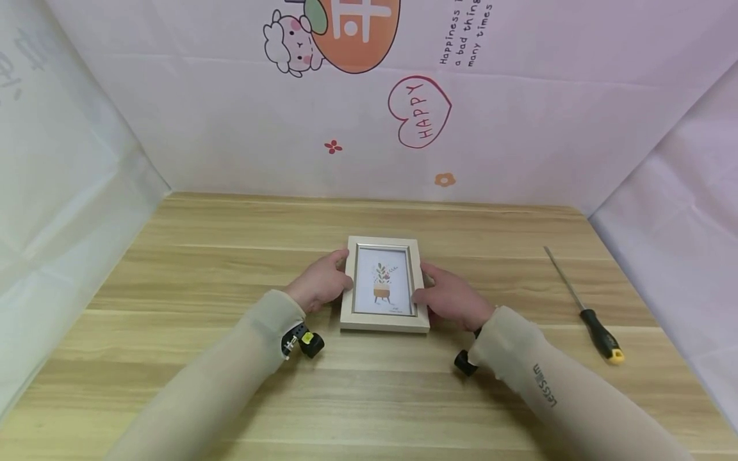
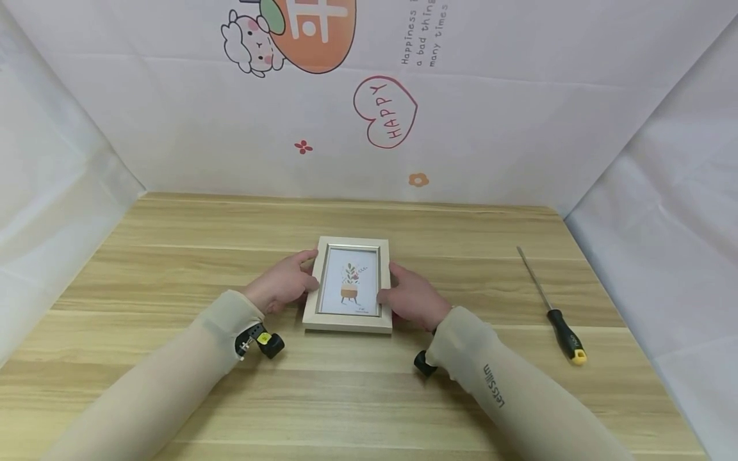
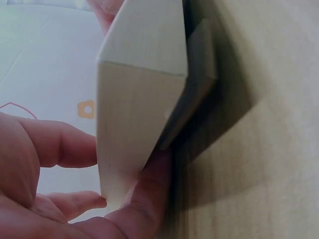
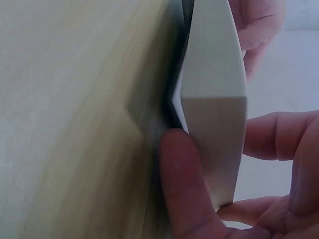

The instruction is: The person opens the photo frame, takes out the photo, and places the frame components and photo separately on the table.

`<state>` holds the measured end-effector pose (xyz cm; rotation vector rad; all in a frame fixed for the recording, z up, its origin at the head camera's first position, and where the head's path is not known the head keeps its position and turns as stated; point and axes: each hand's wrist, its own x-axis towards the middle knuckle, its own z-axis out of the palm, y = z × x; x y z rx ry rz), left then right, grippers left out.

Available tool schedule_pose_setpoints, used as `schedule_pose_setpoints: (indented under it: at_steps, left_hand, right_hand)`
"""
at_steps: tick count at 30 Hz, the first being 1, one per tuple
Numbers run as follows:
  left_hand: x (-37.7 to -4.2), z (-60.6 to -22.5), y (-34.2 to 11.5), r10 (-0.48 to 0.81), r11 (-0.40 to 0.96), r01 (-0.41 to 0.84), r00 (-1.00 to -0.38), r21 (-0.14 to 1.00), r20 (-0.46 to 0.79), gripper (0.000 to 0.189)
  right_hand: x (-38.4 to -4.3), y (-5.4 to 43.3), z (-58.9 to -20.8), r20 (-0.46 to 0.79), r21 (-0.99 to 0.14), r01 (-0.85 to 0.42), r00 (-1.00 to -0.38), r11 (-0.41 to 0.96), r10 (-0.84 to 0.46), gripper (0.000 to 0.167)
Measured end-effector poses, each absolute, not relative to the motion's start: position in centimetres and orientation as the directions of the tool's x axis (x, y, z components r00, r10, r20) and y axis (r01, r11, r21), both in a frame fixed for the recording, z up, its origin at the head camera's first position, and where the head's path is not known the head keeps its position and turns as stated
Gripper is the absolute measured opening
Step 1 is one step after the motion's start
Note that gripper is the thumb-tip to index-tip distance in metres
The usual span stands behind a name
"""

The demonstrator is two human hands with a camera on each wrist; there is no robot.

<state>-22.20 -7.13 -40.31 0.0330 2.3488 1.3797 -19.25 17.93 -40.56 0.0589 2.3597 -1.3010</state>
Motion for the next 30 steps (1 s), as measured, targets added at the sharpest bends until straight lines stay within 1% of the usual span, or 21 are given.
schedule_pose_setpoints:
  at_steps: [7,12,16,18,21,25,28,30]
  left_hand:
    - [-22.2,-40.0,-6.9,0.230,0.624,-0.109,-0.921,0.774,-0.315,0.080]
    - [-22.1,-39.8,-6.9,0.240,0.687,-0.066,-0.919,0.724,-0.312,0.077]
    - [-21.9,-39.6,-7.5,0.277,0.723,-0.018,-0.908,0.691,-0.314,0.076]
    - [-21.5,-39.3,-7.9,0.314,0.736,0.035,-0.903,0.676,-0.294,0.078]
    - [-20.5,-38.9,-8.4,0.370,0.771,0.141,-0.893,0.621,-0.257,0.083]
    - [-18.6,-38.5,-8.6,0.439,0.816,0.272,-0.866,0.510,-0.239,0.086]
    - [-17.3,-38.5,-8.5,0.502,0.827,0.383,-0.833,0.413,-0.234,0.080]
    - [-16.6,-38.7,-8.5,0.537,0.824,0.452,-0.815,0.343,-0.216,0.070]
  right_hand:
    - [-19.1,18.1,-40.5,-0.413,-0.787,0.242,-0.890,0.567,-0.193,0.079]
    - [-19.2,18.1,-40.8,-0.418,-0.759,0.232,-0.890,0.609,-0.183,0.078]
    - [-19.0,18.2,-40.8,-0.399,-0.740,0.196,-0.898,0.644,-0.185,0.074]
    - [-18.7,18.2,-40.5,-0.382,-0.723,0.161,-0.904,0.672,-0.194,0.073]
    - [-18.0,18.2,-40.0,-0.328,-0.661,0.058,-0.919,0.748,-0.218,0.073]
    - [-16.9,18.4,-39.4,-0.236,-0.508,-0.156,-0.921,0.847,-0.311,0.055]
    - [-15.8,18.4,-39.1,-0.188,-0.394,-0.300,-0.899,0.869,-0.396,0.055]
    - [-15.1,18.3,-39.1,-0.169,-0.338,-0.363,-0.884,0.868,-0.435,0.061]
